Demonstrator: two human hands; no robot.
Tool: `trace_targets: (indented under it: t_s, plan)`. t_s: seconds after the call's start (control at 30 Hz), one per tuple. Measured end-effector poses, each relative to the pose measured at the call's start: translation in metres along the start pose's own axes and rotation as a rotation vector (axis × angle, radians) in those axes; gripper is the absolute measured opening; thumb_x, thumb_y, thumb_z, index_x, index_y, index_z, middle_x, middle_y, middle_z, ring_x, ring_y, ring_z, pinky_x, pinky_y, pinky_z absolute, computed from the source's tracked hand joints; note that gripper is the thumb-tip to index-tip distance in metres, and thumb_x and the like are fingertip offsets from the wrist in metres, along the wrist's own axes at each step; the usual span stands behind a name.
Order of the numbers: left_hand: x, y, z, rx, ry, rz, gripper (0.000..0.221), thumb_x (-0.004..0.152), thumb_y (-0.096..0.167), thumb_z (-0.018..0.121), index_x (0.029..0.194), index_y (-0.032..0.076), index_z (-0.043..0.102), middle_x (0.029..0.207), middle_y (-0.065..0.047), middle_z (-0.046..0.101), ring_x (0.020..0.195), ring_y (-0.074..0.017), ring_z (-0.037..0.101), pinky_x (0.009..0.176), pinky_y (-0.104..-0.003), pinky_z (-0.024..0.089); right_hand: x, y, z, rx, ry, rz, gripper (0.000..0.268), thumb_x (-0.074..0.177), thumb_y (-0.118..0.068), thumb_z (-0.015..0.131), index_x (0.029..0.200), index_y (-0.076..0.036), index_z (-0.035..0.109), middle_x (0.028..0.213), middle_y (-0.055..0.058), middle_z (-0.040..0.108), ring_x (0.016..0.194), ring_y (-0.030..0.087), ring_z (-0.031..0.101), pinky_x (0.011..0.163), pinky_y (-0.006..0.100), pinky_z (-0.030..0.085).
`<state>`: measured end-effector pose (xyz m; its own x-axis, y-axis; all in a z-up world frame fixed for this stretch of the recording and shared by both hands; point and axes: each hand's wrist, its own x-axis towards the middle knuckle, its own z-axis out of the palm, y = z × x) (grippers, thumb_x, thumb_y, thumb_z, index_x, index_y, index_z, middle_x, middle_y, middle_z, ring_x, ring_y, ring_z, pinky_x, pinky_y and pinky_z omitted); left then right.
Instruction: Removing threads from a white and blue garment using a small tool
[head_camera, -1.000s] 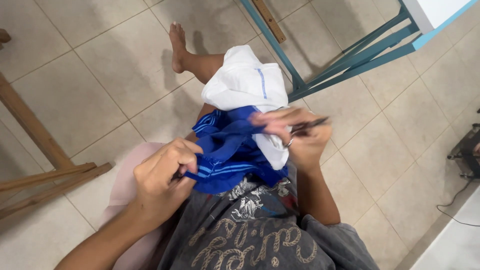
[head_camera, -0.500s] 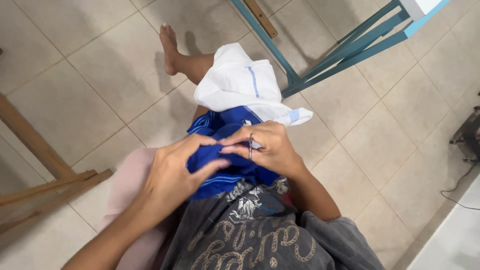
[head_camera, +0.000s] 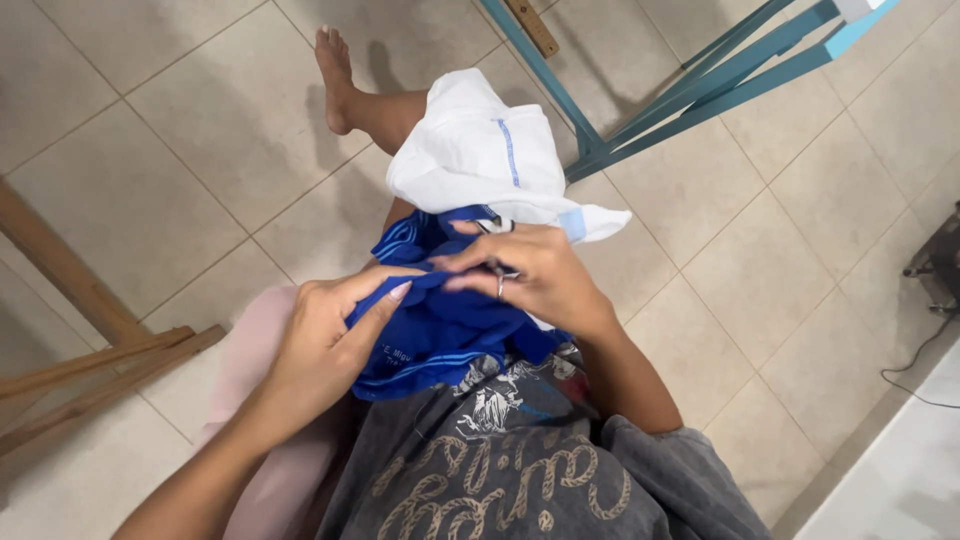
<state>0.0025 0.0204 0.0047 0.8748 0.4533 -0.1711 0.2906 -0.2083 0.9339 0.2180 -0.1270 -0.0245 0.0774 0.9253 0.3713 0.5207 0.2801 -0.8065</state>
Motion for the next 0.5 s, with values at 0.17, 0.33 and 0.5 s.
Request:
trace_targets:
  t_s: [0.17, 0.33, 0.5]
  plan:
    - [-0.004, 0.001, 0.001, -0.003, -0.010, 0.003, 0.033, 0.109, 0.029, 0.058, 0.118, 0.014, 0.085, 0.069, 0.009, 0.056, 0.056, -0.0034, 0.038, 0.054, -0.022, 0.032, -0.003, -0.008, -0.022, 0.124, 0.307, 0.052, 0.012, 0.100, -0.004, 0.078, 0.109, 0.004, 0.076, 0.108, 0.021, 0.081, 0.104, 0.033, 0.084, 0.105, 0.041, 0.071]
    - [-0.004, 0.004, -0.001, -0.042, -0.013, -0.035, 0.033, 0.110, 0.028, 0.057, 0.119, 0.014, 0.085, 0.055, 0.010, 0.026, 0.051, -0.0045, 0.023, 0.048, -0.026, 0.019, 0.003, -0.011, -0.019, 0.069, 0.124, 0.071, 0.030, 0.095, -0.013, 0.083, 0.122, -0.005, 0.074, 0.122, 0.014, 0.081, 0.118, 0.026, 0.082, 0.123, 0.043, 0.061]
    - [-0.005, 0.001, -0.003, -0.035, -0.017, 0.037, 0.030, 0.110, 0.025, 0.058, 0.119, 0.014, 0.085, 0.070, 0.009, 0.062, 0.059, -0.0023, 0.045, 0.056, -0.021, 0.035, 0.007, -0.011, -0.015, 0.125, 0.118, 0.073, 0.020, 0.094, -0.008, 0.084, 0.109, -0.002, 0.074, 0.110, 0.017, 0.083, 0.110, 0.028, 0.084, 0.111, 0.037, 0.067]
